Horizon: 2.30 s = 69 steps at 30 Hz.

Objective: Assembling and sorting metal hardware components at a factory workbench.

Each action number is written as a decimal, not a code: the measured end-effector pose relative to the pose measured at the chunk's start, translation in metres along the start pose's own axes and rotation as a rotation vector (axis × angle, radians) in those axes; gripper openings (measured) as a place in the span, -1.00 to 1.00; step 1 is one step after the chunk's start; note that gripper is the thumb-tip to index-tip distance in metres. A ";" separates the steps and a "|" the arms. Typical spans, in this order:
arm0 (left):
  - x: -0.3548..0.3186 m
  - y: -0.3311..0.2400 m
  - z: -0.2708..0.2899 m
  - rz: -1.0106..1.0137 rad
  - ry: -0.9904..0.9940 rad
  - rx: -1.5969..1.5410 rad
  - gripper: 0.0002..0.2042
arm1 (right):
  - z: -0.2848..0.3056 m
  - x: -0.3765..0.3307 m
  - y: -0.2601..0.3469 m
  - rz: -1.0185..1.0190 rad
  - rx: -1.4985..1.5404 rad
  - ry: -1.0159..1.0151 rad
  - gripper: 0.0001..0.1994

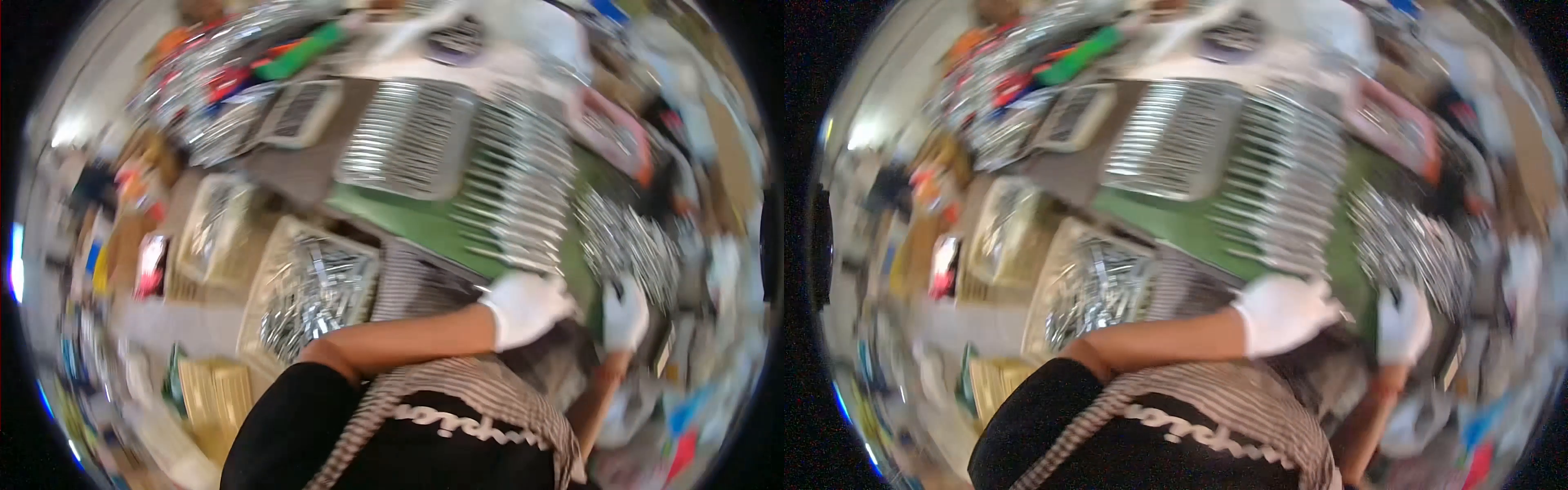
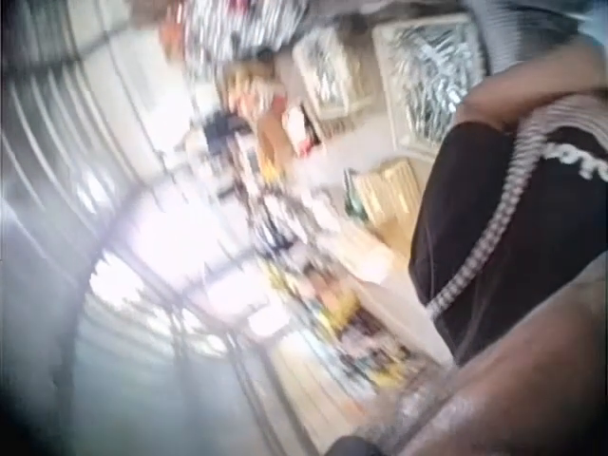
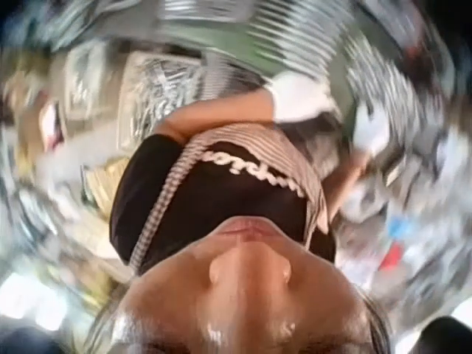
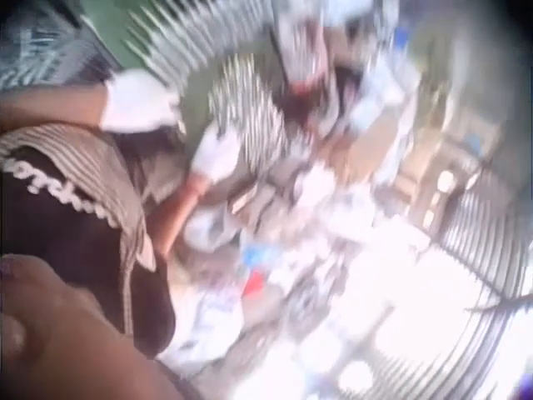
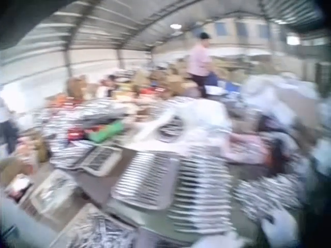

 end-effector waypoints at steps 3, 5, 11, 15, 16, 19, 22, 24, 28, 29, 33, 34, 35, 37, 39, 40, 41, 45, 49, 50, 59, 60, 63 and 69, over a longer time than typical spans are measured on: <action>0.002 0.011 -0.001 0.063 0.169 0.063 -0.84 | -0.005 0.011 0.025 -0.027 0.008 0.011 -0.76; 0.005 0.012 0.004 0.050 0.166 0.114 -0.80 | -0.005 0.012 0.025 -0.047 0.033 -0.016 -0.79; 0.013 0.003 0.006 0.036 0.121 0.087 -0.80 | 0.014 0.002 0.018 -0.078 0.105 -0.072 -0.86; 0.014 0.003 0.002 0.067 0.168 0.106 -0.79 | 0.018 -0.018 0.040 -0.020 0.367 0.042 -0.87; 0.013 0.004 0.001 0.077 0.179 0.107 -0.78 | 0.013 -0.024 0.050 -0.007 0.433 0.119 -0.88; 0.014 0.003 0.003 0.080 0.179 0.094 -0.79 | 0.006 -0.036 0.058 0.070 0.429 0.101 -0.89; 0.015 0.004 0.003 0.087 0.190 0.081 -0.78 | 0.001 -0.038 0.062 0.099 0.354 0.078 -0.90; 0.015 0.005 0.002 0.086 0.196 0.079 -0.78 | -0.001 -0.039 0.063 0.105 0.327 0.070 -0.90; 0.016 0.006 0.001 0.090 0.217 0.089 -0.77 | -0.005 -0.038 0.065 0.067 0.355 0.056 -0.91; 0.015 0.007 0.000 0.093 0.219 0.088 -0.77 | -0.004 -0.037 0.065 0.047 0.356 0.053 -0.91; 0.013 0.005 0.001 0.051 0.180 0.100 -0.74 | -0.005 -0.036 0.064 -0.001 0.341 0.117 -0.90; 0.014 0.004 0.001 0.039 0.188 0.108 -0.73 | -0.005 -0.037 0.064 0.000 0.286 0.143 -0.89; 0.014 0.005 0.001 0.040 0.189 0.109 -0.73 | -0.007 -0.036 0.064 0.003 0.232 0.170 -0.88; 0.015 0.003 0.000 -0.002 0.231 0.167 -0.67 | -0.002 -0.031 0.063 0.039 0.303 0.121 -0.84; 0.014 0.004 -0.003 0.023 0.222 0.154 -0.70 | 0.001 -0.025 0.058 0.018 0.550 0.035 -0.84; 0.013 0.005 -0.004 0.045 0.214 0.140 -0.72 | -0.001 -0.022 0.058 0.021 0.555 0.039 -0.84; 0.014 0.005 -0.003 0.041 0.215 0.139 -0.72 | -0.006 -0.020 0.048 -0.186 1.059 0.041 -0.79; 0.016 0.002 0.001 0.025 0.187 0.145 -0.74 | -0.027 -0.009 0.056 -0.374 1.918 -0.096 -0.53; 0.020 0.000 -0.002 0.027 0.301 0.151 -0.78 | -0.041 -0.006 0.055 -0.284 2.055 -0.155 -0.53; 0.019 0.000 -0.002 0.031 0.307 0.150 -0.78 | -0.042 -0.008 0.055 -0.243 2.032 -0.154 -0.53; 0.034 -0.020 -0.005 0.016 0.205 0.227 -0.92 | -0.032 -0.020 0.048 -0.133 1.814 -0.352 -0.51; 0.034 -0.019 -0.008 0.012 0.158 0.208 -0.93 | -0.031 -0.021 0.045 -0.161 1.754 -0.372 -0.51; 0.018 -0.007 -0.005 -0.015 0.057 0.169 -0.88 | -0.029 -0.018 0.044 -0.197 1.960 -0.314 -0.52; -0.137 0.072 0.026 0.435 -0.163 0.157 -0.80 | -0.032 -0.014 0.043 -0.226 2.121 -0.190 -0.53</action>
Point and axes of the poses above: each hand's wrist, its own x-axis towards the middle knuckle, its own z-axis out of the back of the hand, y = z × x, the point moved 7 cm from there along x, towards the middle knuckle, and after that the axes turned 12 degrees about x, right-handed, at the moved point
